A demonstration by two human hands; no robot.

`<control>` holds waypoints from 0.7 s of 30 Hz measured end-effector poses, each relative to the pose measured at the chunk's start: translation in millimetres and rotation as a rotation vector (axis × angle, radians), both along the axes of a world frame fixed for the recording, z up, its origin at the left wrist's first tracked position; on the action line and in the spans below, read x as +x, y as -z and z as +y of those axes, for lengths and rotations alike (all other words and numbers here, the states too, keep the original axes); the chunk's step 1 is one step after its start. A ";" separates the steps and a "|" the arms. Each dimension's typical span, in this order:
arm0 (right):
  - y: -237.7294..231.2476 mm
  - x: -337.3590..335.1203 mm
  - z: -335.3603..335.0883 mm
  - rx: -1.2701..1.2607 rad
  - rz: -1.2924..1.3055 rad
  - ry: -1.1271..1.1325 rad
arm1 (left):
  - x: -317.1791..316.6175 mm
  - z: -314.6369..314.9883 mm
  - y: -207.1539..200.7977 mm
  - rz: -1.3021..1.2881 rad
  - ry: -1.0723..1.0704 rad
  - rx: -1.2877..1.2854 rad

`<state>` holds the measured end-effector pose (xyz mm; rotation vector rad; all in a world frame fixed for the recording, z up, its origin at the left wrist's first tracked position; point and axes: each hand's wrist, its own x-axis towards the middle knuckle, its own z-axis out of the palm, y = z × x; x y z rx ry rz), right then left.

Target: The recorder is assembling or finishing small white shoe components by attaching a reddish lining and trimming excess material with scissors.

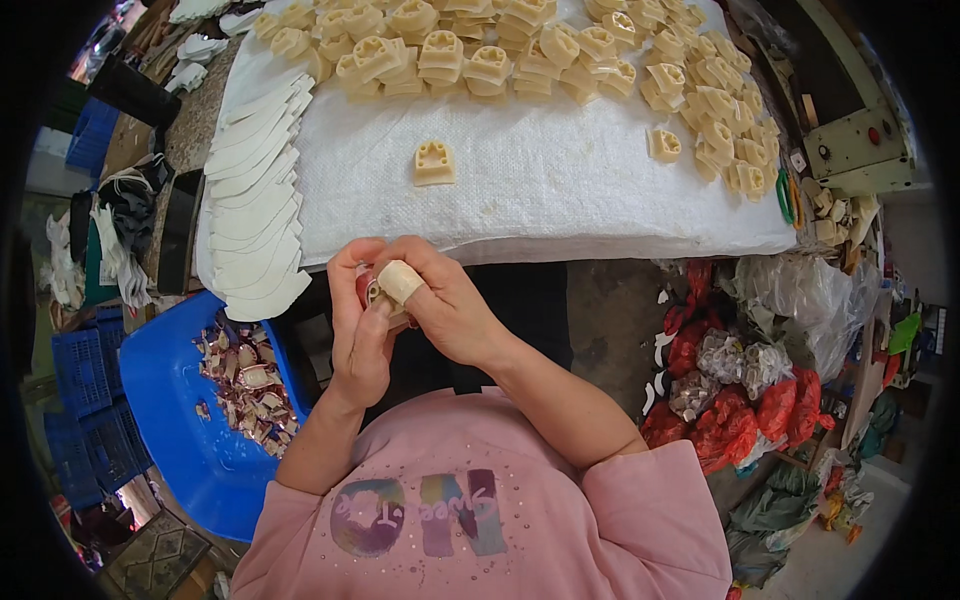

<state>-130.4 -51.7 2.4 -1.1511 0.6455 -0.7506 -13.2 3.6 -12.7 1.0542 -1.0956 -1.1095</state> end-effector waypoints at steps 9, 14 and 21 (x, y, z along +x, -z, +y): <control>-21.6 -7.0 -10.6 -0.506 0.511 0.010 | 22.5 -11.7 -6.1 -0.643 -0.026 -0.281; -3.5 -9.9 -12.2 -0.421 0.202 0.141 | 21.1 -7.2 -20.3 -0.493 -0.027 -0.002; 3.1 -15.0 -28.0 0.078 0.001 -0.027 | 31.8 -3.6 -20.7 -0.425 -0.032 -0.074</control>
